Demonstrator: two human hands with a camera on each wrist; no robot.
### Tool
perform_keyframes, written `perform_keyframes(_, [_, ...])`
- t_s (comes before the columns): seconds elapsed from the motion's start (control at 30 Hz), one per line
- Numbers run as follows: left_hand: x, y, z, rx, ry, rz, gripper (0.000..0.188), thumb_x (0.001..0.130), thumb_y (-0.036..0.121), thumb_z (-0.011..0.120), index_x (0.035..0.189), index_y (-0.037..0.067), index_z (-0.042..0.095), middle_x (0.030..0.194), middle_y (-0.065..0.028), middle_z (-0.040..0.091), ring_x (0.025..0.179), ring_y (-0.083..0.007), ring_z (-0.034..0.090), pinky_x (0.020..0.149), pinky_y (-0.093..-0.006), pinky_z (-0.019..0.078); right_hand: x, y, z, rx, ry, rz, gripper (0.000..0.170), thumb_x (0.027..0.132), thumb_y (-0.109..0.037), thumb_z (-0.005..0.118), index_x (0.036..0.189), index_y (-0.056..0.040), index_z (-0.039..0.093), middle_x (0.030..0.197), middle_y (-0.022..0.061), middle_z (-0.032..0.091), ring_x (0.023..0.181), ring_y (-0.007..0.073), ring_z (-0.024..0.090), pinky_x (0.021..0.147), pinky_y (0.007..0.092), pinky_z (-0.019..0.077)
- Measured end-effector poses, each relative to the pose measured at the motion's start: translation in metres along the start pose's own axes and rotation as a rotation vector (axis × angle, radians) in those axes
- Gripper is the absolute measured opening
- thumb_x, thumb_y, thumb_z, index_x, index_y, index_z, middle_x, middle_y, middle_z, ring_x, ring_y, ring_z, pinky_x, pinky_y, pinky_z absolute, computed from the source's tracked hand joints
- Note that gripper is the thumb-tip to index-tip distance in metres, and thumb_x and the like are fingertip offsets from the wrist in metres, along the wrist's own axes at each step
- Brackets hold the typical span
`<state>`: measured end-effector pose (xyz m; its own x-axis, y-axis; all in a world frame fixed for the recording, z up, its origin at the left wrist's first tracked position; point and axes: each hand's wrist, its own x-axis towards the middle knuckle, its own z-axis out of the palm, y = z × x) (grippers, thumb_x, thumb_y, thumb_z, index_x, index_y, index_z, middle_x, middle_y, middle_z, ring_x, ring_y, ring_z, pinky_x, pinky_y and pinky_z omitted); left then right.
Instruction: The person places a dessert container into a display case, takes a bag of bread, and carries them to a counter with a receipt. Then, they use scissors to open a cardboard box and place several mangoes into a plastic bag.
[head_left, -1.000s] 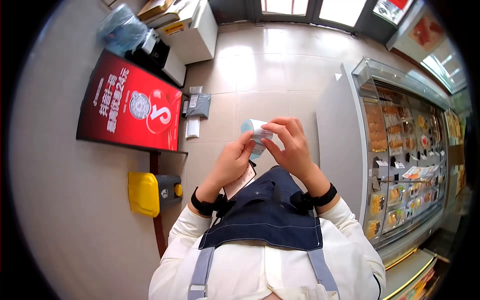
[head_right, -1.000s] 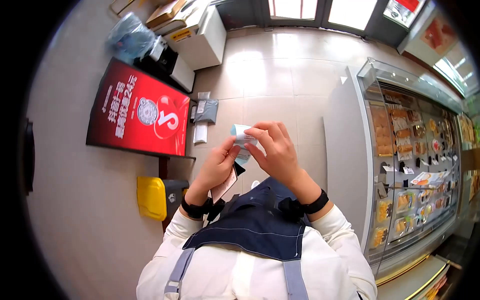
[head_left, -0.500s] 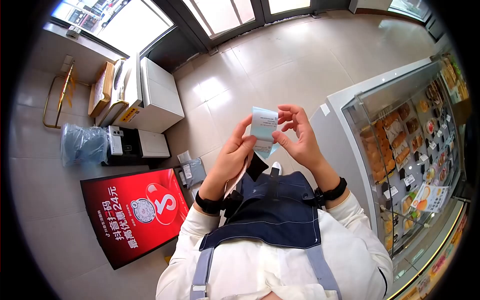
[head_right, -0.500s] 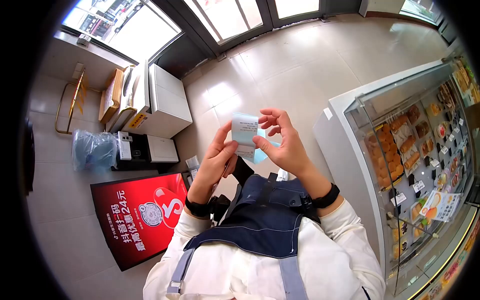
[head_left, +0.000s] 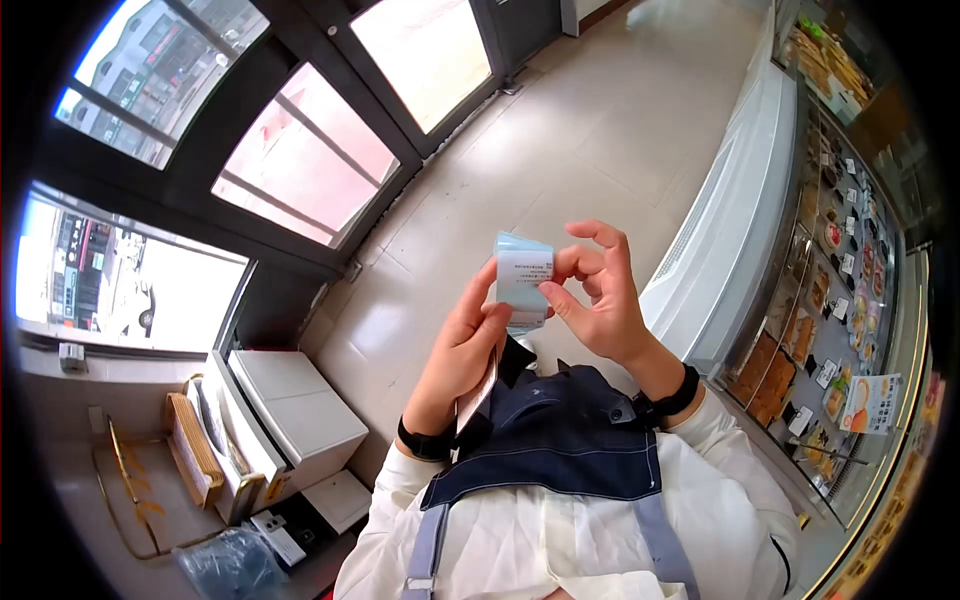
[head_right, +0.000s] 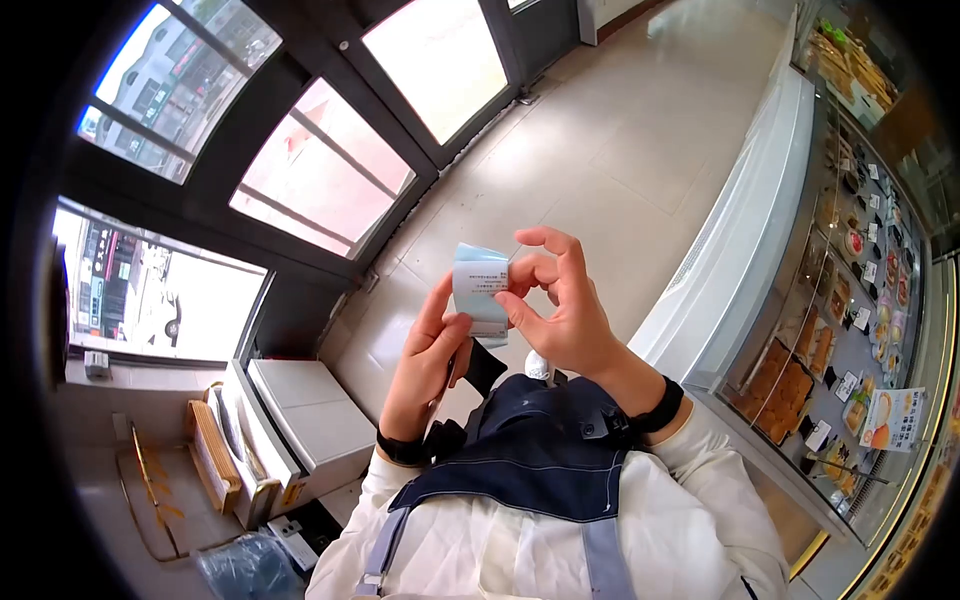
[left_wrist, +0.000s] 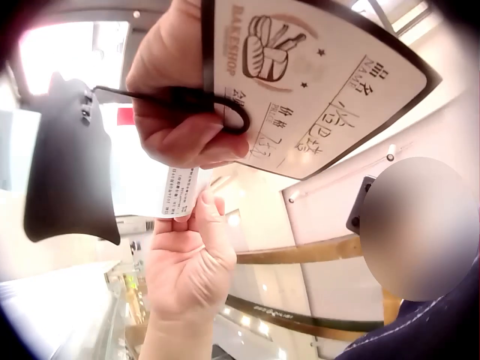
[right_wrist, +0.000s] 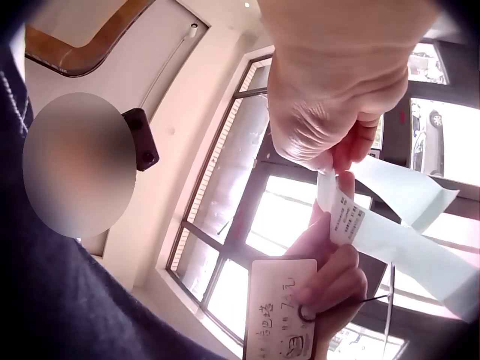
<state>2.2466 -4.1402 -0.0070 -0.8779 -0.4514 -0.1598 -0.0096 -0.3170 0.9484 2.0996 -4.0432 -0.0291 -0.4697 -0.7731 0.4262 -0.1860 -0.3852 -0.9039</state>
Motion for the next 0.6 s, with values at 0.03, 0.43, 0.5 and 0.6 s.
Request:
perform_keyframes(0.03, [0.027, 0.008, -0.004, 0.034, -0.041, -0.013, 0.048, 0.089, 0.004, 0.04, 0.134, 0.008, 0.023, 0.067, 0.0018, 0.045, 0.05, -0.0025, 0.036, 0.045, -0.0175, 0.0302, 0.017, 0.002, -0.009, -0.027, 0.045, -0.028, 0.056, 0.074, 0.007, 0.057, 0.118, -0.0068, 0.025, 0.081, 0.0094, 0.053, 0.075, 0.0137, 0.053, 0.068, 0.0266, 0.0469])
perform_keyframes(0.43, [0.347, 0.033, 0.051, 0.513, -0.521, 0.043, 0.019, 0.088, 0.003, 0.041, 0.105, 0.0, 0.047, 0.072, -0.0024, 0.051, 0.062, -0.0056, 0.04, 0.055, -0.0197, 0.034, 0.153, 0.075, -0.179, -0.515, 0.572, -0.038, 0.032, 0.071, 0.005, 0.063, 0.098, -0.0038, 0.05, 0.082, 0.0066, 0.055, 0.073, 0.0128, 0.056, 0.065, 0.0239, 0.0459])
perform_keyframes(0.5, [0.397, 0.03, 0.064, 0.626, -0.495, 0.281, 0.006, 0.086, 0.002, 0.044, 0.09, -0.001, 0.047, 0.066, -0.0092, 0.049, 0.057, -0.0125, 0.042, 0.052, -0.0252, 0.0358, 0.187, 0.088, -0.219, -0.58, 0.544, -0.043, 0.031, 0.069, 0.005, 0.064, 0.096, -0.0045, 0.053, 0.082, 0.0071, 0.055, 0.073, 0.0136, 0.056, 0.065, 0.0243, 0.046])
perform_keyframes(0.6, [0.464, 0.048, 0.083, 0.729, -0.508, 0.362, 0.005, 0.084, 0.001, 0.044, 0.089, -0.001, 0.046, 0.063, -0.0135, 0.047, 0.052, -0.0171, 0.042, 0.049, -0.0269, 0.0354, 0.237, 0.103, -0.265, -0.606, 0.532, -0.028, 0.03, 0.066, 0.004, 0.067, 0.093, -0.0069, 0.057, 0.081, 0.007, 0.053, 0.069, 0.0158, 0.055, 0.063, 0.0248, 0.0452])
